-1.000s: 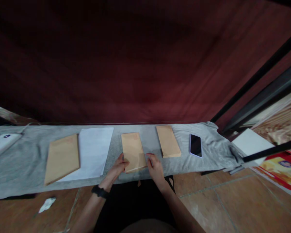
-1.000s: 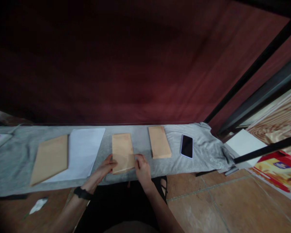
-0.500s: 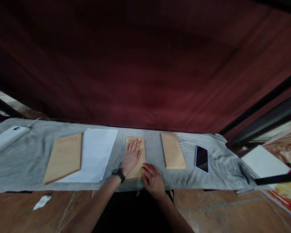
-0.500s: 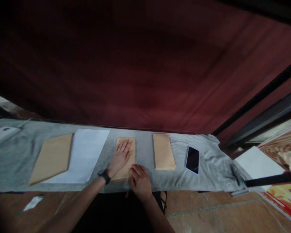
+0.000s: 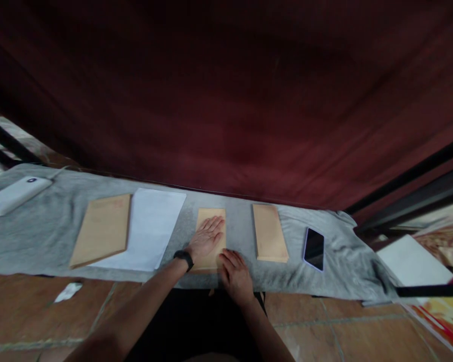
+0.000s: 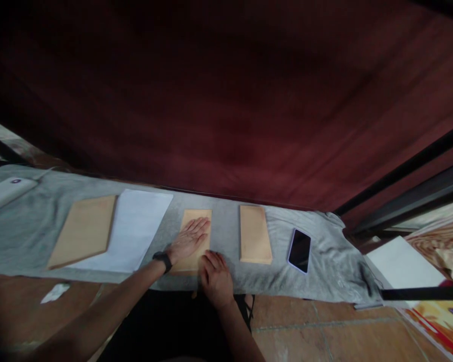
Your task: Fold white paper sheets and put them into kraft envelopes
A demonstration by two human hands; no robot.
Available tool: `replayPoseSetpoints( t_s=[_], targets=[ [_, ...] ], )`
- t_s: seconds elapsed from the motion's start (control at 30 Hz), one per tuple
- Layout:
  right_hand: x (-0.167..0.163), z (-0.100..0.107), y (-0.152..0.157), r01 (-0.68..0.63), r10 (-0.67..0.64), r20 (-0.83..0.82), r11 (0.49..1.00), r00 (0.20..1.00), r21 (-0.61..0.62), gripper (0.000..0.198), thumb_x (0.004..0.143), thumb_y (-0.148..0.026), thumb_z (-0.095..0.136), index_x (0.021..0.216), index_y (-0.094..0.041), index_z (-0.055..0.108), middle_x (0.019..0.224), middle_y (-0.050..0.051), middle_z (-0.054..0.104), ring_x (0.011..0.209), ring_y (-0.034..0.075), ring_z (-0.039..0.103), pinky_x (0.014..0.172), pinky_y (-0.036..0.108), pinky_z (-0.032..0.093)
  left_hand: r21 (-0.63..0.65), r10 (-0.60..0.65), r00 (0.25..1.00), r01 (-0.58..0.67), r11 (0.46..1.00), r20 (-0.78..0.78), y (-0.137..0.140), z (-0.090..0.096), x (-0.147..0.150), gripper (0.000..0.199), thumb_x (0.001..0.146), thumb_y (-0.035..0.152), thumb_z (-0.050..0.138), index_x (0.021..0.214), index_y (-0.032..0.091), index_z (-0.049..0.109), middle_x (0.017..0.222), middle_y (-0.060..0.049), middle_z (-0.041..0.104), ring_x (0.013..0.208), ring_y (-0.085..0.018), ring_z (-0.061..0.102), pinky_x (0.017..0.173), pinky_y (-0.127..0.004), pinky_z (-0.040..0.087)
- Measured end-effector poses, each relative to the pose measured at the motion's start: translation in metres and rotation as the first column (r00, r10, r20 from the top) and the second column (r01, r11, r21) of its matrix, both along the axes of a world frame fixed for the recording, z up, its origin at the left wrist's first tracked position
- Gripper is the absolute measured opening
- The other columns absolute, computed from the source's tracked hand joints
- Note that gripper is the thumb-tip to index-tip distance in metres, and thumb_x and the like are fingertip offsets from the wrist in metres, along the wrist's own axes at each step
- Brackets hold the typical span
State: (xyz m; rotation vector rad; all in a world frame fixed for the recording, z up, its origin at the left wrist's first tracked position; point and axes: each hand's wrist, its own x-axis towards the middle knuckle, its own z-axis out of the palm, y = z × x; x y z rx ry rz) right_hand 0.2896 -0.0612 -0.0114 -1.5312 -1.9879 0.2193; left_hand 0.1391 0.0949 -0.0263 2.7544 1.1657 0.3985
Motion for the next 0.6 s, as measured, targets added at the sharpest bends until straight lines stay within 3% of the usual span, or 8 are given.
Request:
replayPoseSetpoints(
  t_s=[0.43, 0.6],
  targets=[
    [0.004, -0.008, -0.004, -0.034, 0.034, 0.002, 0.999, 0.999, 0.017, 0.042, 0.097, -0.015, 0.047, 0.137, -0.022, 0.059, 0.138, 0.008, 0.064, 0.13, 0.02, 0.057, 0.117, 0.044, 0.04, -0.082, -0.153, 0.987, 0.156, 0.984, 0.044, -0.071, 0.007, -0.037, 0.053, 0.105, 0.036, 0.032, 0.155, 0.021, 0.037, 0.162, -0.006, 0.038, 0.151, -0.017, 0.032, 0.125, -0.038, 0.022],
    [0.011, -0.007, -0.008, -0.116, 0.116, -0.006, 0.993, 0.993, 0.008, 0.038, 0.097, -0.023, 0.056, 0.135, -0.02, 0.06, 0.138, 0.009, 0.064, 0.13, 0.022, 0.057, 0.117, 0.046, 0.04, -0.052, -0.129, 0.988, 0.133, 0.99, 0.083, -0.105, 0.004, -0.057, 0.057, 0.102, 0.04, 0.044, 0.155, 0.021, 0.036, 0.16, -0.009, 0.041, 0.148, -0.02, 0.037, 0.122, -0.041, 0.03]
  ],
)
